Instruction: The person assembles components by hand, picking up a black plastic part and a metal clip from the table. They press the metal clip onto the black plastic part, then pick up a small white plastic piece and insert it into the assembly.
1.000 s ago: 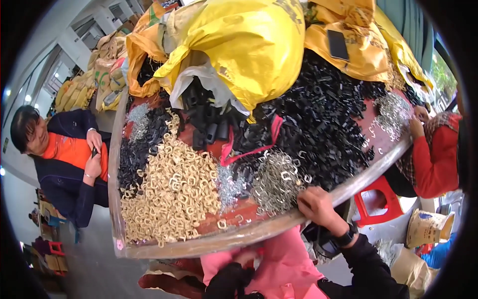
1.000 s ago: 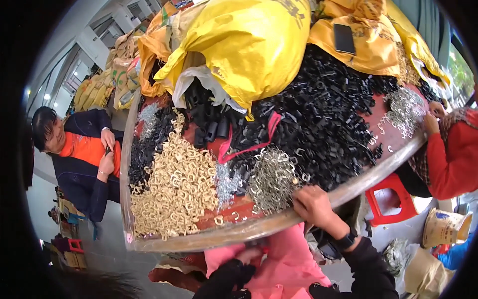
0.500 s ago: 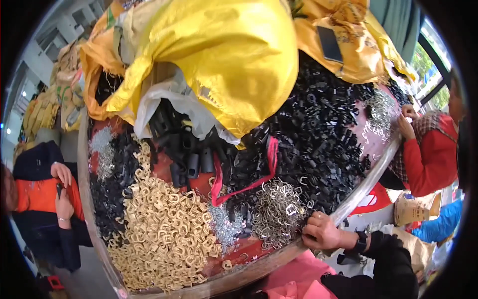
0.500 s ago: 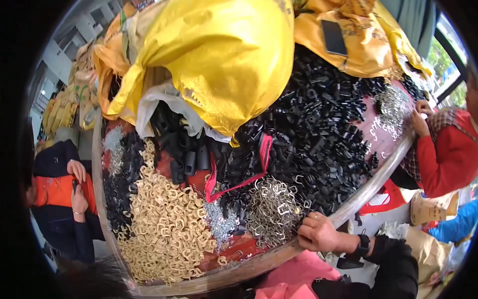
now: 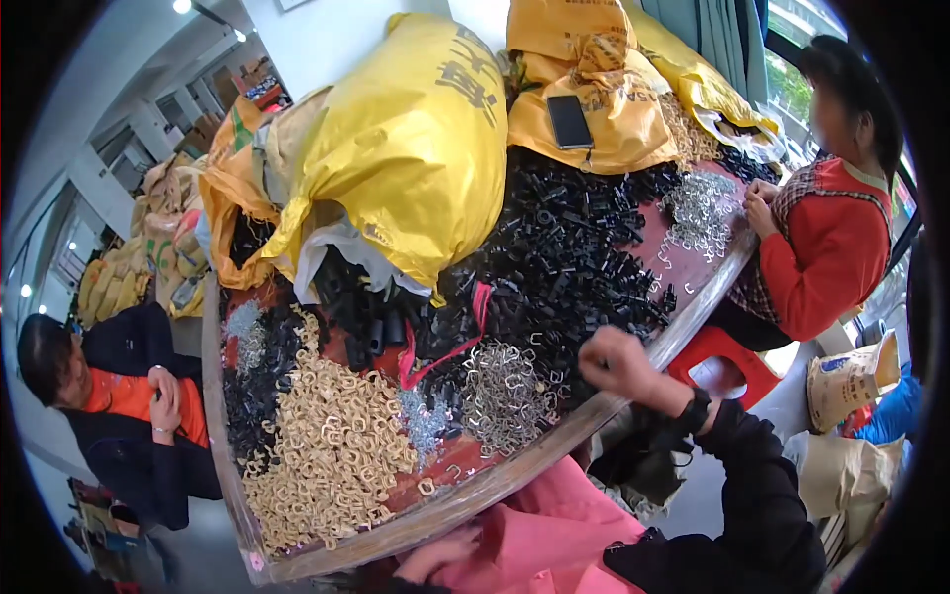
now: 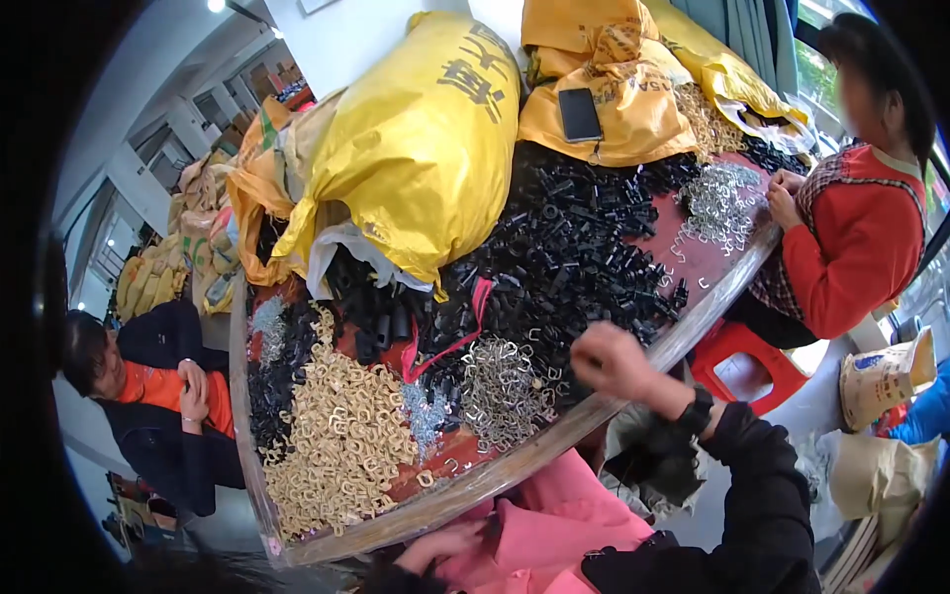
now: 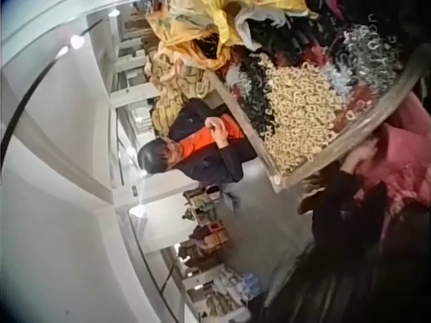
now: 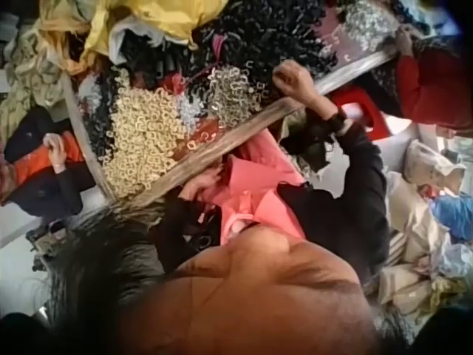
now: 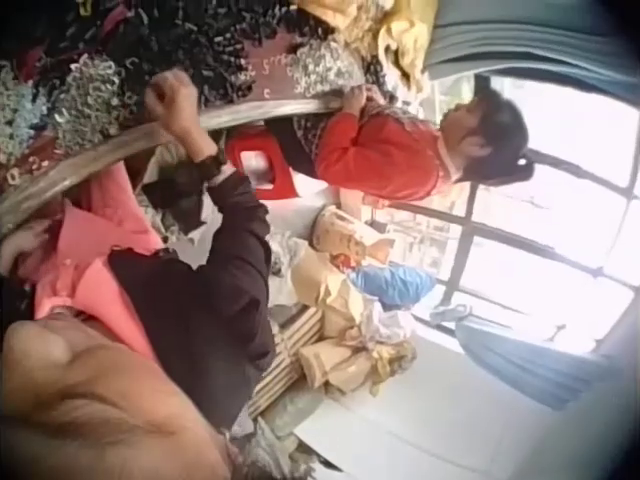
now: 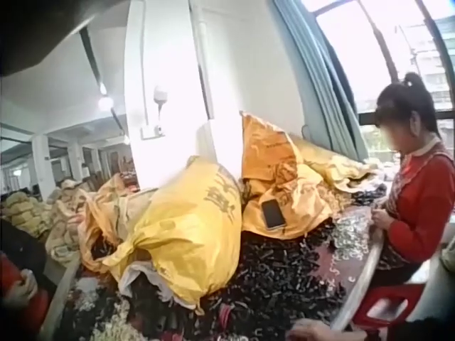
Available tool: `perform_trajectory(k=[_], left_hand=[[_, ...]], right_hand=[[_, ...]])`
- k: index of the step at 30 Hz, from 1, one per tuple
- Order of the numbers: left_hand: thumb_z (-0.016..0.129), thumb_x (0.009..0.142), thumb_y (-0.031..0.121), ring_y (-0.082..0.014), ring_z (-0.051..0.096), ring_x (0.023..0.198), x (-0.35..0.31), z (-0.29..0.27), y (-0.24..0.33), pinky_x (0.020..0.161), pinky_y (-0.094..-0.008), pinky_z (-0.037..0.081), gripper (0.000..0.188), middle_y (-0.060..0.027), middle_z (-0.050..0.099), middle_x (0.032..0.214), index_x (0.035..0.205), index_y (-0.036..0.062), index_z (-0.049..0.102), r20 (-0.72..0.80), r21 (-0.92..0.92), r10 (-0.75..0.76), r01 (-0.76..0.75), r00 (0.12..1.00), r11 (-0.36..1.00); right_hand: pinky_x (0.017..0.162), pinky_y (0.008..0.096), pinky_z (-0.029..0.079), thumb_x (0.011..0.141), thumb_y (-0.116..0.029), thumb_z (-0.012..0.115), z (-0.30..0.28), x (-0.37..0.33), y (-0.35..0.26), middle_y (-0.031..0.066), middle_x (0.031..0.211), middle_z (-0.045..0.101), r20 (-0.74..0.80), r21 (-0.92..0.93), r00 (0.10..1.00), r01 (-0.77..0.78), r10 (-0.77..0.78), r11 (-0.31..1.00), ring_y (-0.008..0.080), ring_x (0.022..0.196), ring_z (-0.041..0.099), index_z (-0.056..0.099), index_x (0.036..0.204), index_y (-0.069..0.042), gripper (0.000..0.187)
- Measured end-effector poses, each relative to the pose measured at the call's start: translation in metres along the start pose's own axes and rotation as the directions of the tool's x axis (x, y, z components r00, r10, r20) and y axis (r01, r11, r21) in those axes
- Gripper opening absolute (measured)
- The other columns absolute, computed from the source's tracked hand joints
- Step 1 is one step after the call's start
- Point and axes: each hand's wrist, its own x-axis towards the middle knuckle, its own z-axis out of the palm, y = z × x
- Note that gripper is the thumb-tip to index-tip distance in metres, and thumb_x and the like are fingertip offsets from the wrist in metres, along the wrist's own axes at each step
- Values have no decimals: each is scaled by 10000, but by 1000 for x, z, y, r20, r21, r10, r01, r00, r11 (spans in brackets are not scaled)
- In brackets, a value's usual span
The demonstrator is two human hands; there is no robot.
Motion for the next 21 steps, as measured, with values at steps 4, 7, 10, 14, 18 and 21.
perform_trajectory(k=[4,7,10,14,18,21], left_hand=[[497,854,248,-180,466,1074,-53,-123,80,895,-295,383,425,-96,492,1164,1206,27,406,48,-587,117,-66,992,807],[587,802,146,-151,453,1091,-13,-227,115,924,-304,372,536,-113,475,1191,1259,21,336,-151,-778,5,-122,988,617],[646,740,277,-280,451,1101,76,-315,133,927,-349,363,706,-189,450,1188,1273,-10,281,-551,-236,130,-304,824,923],[699,636,406,-375,290,1207,197,-399,123,986,-369,280,947,-262,289,1292,1306,-24,186,-703,151,183,-107,688,983],[752,519,472,-374,182,1254,270,-445,105,1009,-378,238,1184,-300,119,1341,1325,-14,33,-686,36,-38,86,727,996],[774,457,495,-383,165,1258,306,-461,94,1012,-384,233,1284,-316,76,1342,1335,23,-34,-682,-19,-77,88,727,996]], right_hand=[[702,379,428,665,-216,633,-38,35,87,120,848,532,-198,-103,949,-271,248,957,305,816,518,534,898,-50,303],[785,422,411,676,-402,630,-56,59,156,159,1017,502,-287,-295,835,-544,471,785,342,941,495,480,1072,-72,536],[834,447,380,672,-497,602,-68,74,205,188,1092,468,-361,-184,701,-700,615,690,373,1005,460,434,1149,-100,643],[861,392,380,678,-538,589,-57,103,242,220,1116,465,-401,-83,599,-777,693,624,354,1027,465,402,1196,-71,721],[914,392,330,672,-533,603,-38,133,249,230,1173,428,-473,-115,594,-774,651,623,363,1085,411,380,1225,-60,761],[942,396,299,662,-510,629,-38,151,276,228,1208,404,-459,-5,620,-718,637,696,359,1121,376,371,1238,-55,778]])
